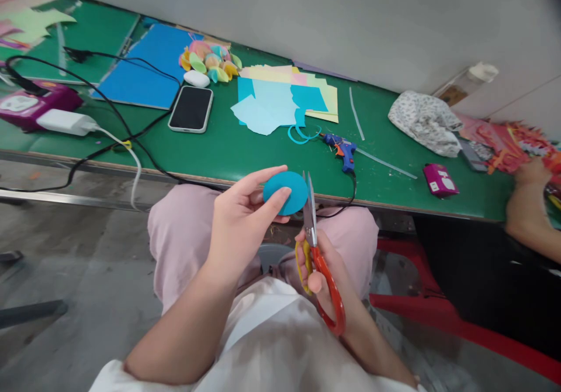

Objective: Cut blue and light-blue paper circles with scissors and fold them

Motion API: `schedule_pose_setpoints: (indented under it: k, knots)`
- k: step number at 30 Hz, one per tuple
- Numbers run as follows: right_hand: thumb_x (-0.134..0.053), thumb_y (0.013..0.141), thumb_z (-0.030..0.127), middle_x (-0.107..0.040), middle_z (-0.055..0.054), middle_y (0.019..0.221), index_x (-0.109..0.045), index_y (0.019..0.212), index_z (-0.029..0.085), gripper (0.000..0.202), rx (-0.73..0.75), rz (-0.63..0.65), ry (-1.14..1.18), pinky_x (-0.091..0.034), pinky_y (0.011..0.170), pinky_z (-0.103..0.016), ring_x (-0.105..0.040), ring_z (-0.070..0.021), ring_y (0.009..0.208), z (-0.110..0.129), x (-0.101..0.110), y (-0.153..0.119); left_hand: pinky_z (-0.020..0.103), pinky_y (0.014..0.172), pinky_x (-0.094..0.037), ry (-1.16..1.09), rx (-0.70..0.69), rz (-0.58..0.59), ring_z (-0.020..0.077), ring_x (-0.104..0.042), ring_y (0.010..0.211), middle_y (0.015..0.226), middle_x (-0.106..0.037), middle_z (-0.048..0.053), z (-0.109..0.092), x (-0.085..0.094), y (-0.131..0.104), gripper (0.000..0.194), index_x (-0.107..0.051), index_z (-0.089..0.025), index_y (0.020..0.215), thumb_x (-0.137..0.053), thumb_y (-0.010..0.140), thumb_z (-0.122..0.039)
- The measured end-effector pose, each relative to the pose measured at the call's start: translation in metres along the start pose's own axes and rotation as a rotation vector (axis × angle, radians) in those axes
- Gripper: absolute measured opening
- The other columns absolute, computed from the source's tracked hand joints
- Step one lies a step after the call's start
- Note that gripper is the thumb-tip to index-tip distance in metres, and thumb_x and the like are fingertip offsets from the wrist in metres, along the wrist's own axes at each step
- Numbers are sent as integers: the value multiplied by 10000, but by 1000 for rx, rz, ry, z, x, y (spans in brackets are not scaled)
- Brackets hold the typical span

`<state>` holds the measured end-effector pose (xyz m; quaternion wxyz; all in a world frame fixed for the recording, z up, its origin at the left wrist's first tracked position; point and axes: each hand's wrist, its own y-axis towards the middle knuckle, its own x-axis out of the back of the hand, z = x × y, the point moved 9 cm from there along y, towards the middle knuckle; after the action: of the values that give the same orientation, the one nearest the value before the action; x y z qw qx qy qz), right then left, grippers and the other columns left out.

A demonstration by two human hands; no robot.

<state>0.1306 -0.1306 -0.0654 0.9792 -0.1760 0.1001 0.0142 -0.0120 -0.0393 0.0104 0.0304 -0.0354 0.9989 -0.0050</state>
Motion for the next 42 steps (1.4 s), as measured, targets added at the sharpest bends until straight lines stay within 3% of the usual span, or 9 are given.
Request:
schedule_pose_setpoints:
  k: [8, 20, 25, 34, 42]
  knots:
    - [-748, 349, 743, -470, 47, 737, -591, 976, 297, 786, -37, -25, 18, -347, 489, -213, -386, -108, 590, 0, 0, 1, 154, 471, -563, -4, -36, -18, 76, -616, 453, 589, -671, -59, 1, 3, 3, 329, -728, -247, 1048, -753, 725, -304]
    - [-799, 307, 728, -431, 67, 684, -574, 939, 267, 814, -96, -39, 29, -256, 413, -188, -343, -80, 543, 3, -3, 1, 156, 485, -558, -4, -44, -31, 79, -616, 458, 569, -663, -56, 0, 5, 4, 347, -717, -236, 1074, -745, 736, -313]
    - [-793, 339, 721, -425, 63, 669, -584, 911, 276, 754, -57, -50, 13, -267, 440, -209, -344, -92, 554, 5, -1, 0, 152, 466, -548, 13, -27, -34, 84, -623, 468, 604, -679, -47, 0, 6, 4, 330, -716, -254, 1073, -731, 750, -322]
    - [-697, 364, 790, -509, 11, 864, -582, 1088, 310, 876, 30, -1, -33, -351, 548, -257, -405, -115, 599, 3, 3, 2, 166, 470, -566, 14, -15, -19, 84, -614, 461, 609, -676, -47, 2, 4, 2, 327, -724, -253, 1058, -740, 737, -314]
    - [-689, 402, 795, -517, 4, 879, -577, 1112, 310, 867, 51, 26, -36, -360, 545, -249, -427, -116, 614, 0, 3, 3, 191, 527, -605, 3, 19, 45, 102, -656, 560, 675, -702, -39, 8, -4, -1, 352, -721, -253, 1072, -746, 731, -336]
